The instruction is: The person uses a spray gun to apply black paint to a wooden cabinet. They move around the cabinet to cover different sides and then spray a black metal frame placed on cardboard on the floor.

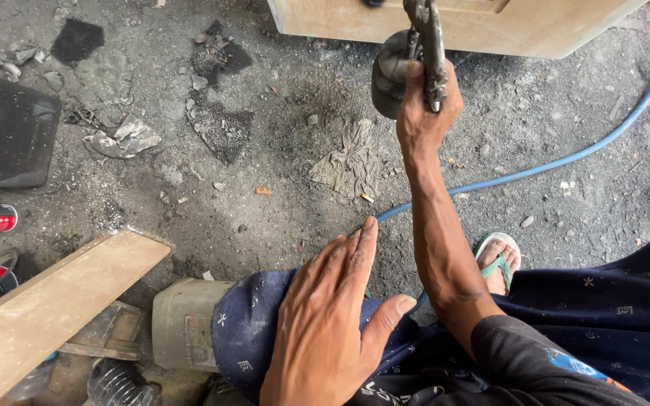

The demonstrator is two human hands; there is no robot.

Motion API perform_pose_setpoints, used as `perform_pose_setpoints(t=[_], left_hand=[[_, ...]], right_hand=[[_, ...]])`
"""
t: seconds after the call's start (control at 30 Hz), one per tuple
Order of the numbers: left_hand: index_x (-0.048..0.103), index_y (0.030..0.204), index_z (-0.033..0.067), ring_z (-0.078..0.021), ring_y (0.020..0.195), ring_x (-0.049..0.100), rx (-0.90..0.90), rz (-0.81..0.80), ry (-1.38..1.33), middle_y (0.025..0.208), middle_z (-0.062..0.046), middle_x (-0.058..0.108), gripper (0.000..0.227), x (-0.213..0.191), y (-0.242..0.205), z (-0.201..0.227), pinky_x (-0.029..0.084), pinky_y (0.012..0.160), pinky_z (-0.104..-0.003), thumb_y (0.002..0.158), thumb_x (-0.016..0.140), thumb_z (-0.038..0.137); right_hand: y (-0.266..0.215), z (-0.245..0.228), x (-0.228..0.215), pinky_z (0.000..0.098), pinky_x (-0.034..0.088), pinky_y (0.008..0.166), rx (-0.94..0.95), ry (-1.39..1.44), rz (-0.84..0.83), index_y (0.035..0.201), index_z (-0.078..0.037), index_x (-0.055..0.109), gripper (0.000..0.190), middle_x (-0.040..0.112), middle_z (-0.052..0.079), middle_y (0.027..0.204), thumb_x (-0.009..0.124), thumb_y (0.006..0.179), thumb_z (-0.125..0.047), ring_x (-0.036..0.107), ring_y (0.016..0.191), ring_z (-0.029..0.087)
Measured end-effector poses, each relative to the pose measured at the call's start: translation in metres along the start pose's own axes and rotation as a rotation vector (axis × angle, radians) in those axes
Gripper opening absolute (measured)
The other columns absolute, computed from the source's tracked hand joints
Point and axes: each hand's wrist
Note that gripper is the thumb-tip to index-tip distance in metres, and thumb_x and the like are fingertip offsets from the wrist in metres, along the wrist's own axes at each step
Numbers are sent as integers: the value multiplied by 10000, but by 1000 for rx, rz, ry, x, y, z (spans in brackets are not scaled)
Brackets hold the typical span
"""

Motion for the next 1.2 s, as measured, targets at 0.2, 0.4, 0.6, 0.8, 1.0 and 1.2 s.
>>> perform_pose_setpoints(t=[0.2, 0.4, 0.6, 0.8, 1.0, 1.2], left_hand=[[396, 1498, -12, -431, 1260, 565, 15, 8, -2, 1394, -240, 591, 732, 0, 0, 1, 422, 1006, -523, 943, 601, 419], [375, 1518, -17, -478, 1214, 569, 54, 12, -5, 1350, -291, 593, 753, 10, -2, -10, 426, 984, -543, 950, 584, 430], [376, 1513, -20, -499, 1249, 542, 45, -21, -24, 1426, -289, 545, 739, 7, 0, -6, 409, 999, -567, 963, 560, 438], [379, 1513, -6, -503, 1245, 550, 28, -14, -14, 1388, -291, 575, 743, 5, 3, 0, 418, 996, -564, 961, 561, 456], [374, 1502, -28, -487, 1270, 551, 39, -25, -32, 1439, -283, 550, 740, 1, 5, 3, 417, 1028, -547, 957, 577, 429], [395, 1492, -28, -484, 1276, 552, 41, -40, -11, 1459, -258, 550, 740, -1, 7, 6, 421, 1027, -554, 941, 606, 418]], right_hand=[[-7, -3, -7, 312, 580, 579, 105, 92, -36, 1070, -11, 666, 372, 715, 94, 873, 600, 1056, -377, 646, 661, 155], [-30, 29, -4, 290, 506, 484, 300, 108, -89, 1002, -37, 677, 266, 693, 55, 781, 675, 1011, -302, 572, 564, 125], [-32, 33, 3, 341, 534, 563, 311, 21, -124, 1036, -17, 702, 288, 715, 98, 830, 664, 1003, -301, 611, 623, 159], [-28, 30, 12, 285, 590, 504, 307, 228, -138, 1102, -17, 679, 231, 768, 82, 847, 648, 1020, -230, 679, 600, 119], [-25, 30, -1, 301, 623, 512, 320, 257, -120, 1120, -21, 674, 235, 784, 91, 859, 643, 1035, -237, 698, 592, 125], [-25, 62, -19, 326, 657, 554, 264, 49, -42, 1098, -60, 683, 287, 813, 93, 901, 618, 1032, -331, 745, 626, 133]])
Point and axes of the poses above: each hand's wrist, its own y-axis towards the middle knuckle, its own x-axis out of the palm, z = x × y
